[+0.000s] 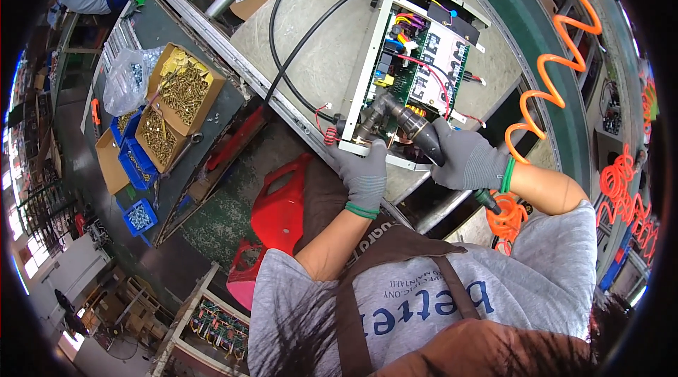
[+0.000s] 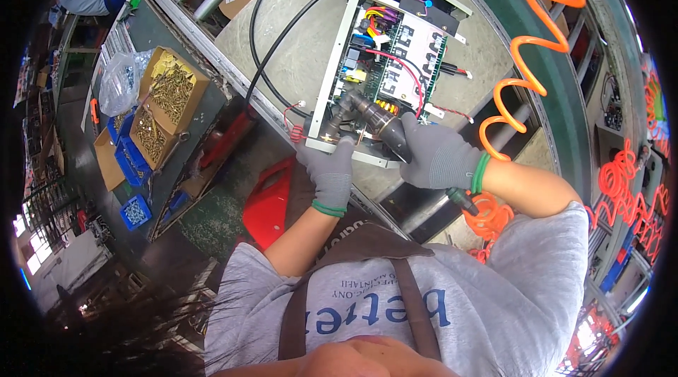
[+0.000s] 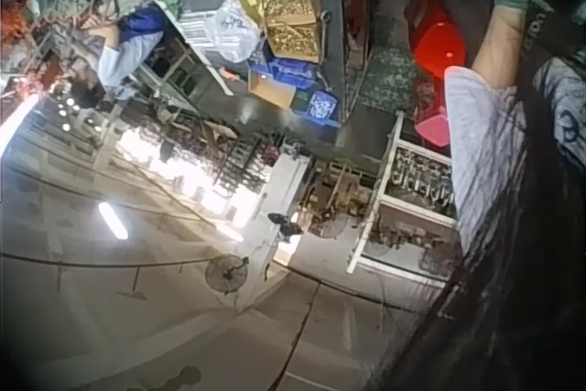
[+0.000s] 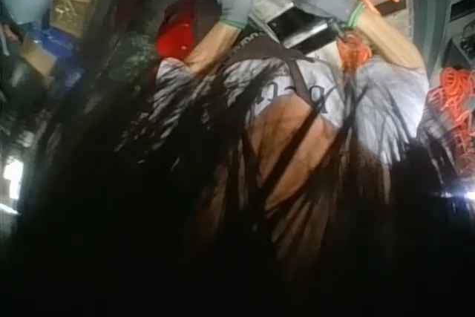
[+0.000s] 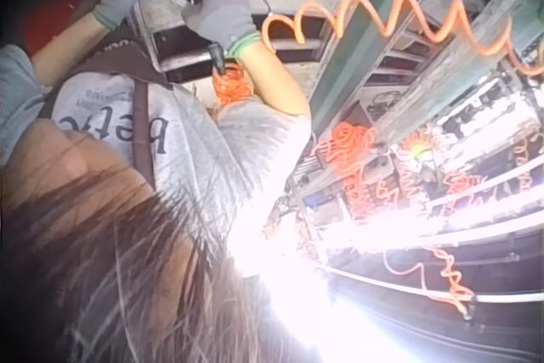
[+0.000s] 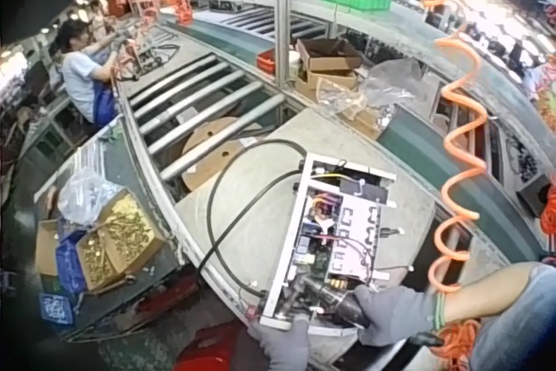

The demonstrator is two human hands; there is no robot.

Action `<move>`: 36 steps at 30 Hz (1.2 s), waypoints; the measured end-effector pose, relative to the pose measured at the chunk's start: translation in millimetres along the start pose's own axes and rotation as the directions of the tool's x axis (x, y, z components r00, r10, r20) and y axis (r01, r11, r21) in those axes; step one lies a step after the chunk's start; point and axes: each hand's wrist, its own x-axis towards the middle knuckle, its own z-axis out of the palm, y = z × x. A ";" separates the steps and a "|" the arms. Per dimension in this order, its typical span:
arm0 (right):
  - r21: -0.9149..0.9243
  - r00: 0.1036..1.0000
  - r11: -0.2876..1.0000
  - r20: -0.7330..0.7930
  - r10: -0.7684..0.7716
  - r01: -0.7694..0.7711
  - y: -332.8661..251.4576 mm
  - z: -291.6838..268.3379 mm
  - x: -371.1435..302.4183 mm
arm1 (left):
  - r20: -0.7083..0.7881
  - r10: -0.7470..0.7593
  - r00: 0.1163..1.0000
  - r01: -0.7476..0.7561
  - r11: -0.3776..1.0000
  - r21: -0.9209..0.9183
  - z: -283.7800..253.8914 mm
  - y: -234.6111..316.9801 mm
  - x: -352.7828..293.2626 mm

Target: Assemble an electronic inverter unit on a production line.

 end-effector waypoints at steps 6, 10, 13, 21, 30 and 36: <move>0.021 1.000 1.000 0.022 0.004 -0.005 5.9 0.7 1.7 | 0.024 -0.079 0.997 0.078 0.996 0.035 -3.0 13.2 -3.2; -0.009 0.997 0.999 -0.065 -0.044 0.044 18.3 14.1 5.9 | 0.018 -0.065 0.998 0.064 0.997 0.042 -0.9 6.6 0.1; 0.007 1.000 1.000 -0.007 -0.003 0.003 12.7 8.6 3.8 | 0.011 -0.063 0.998 0.060 0.989 0.136 -1.0 2.0 0.3; -0.159 0.988 0.980 -0.082 -0.130 0.116 23.2 7.7 16.9 | 0.138 -0.075 0.988 0.035 0.963 0.269 -16.8 -5.3 6.3; -0.067 0.985 0.994 -0.144 -0.094 0.085 21.1 28.0 12.3 | 0.194 -0.004 0.981 -0.062 0.940 0.336 -20.0 -6.0 4.3; -0.048 0.993 0.997 -0.102 -0.063 0.059 15.0 23.9 9.2 | 0.215 -0.085 0.973 -0.001 0.927 0.374 -19.3 0.8 5.2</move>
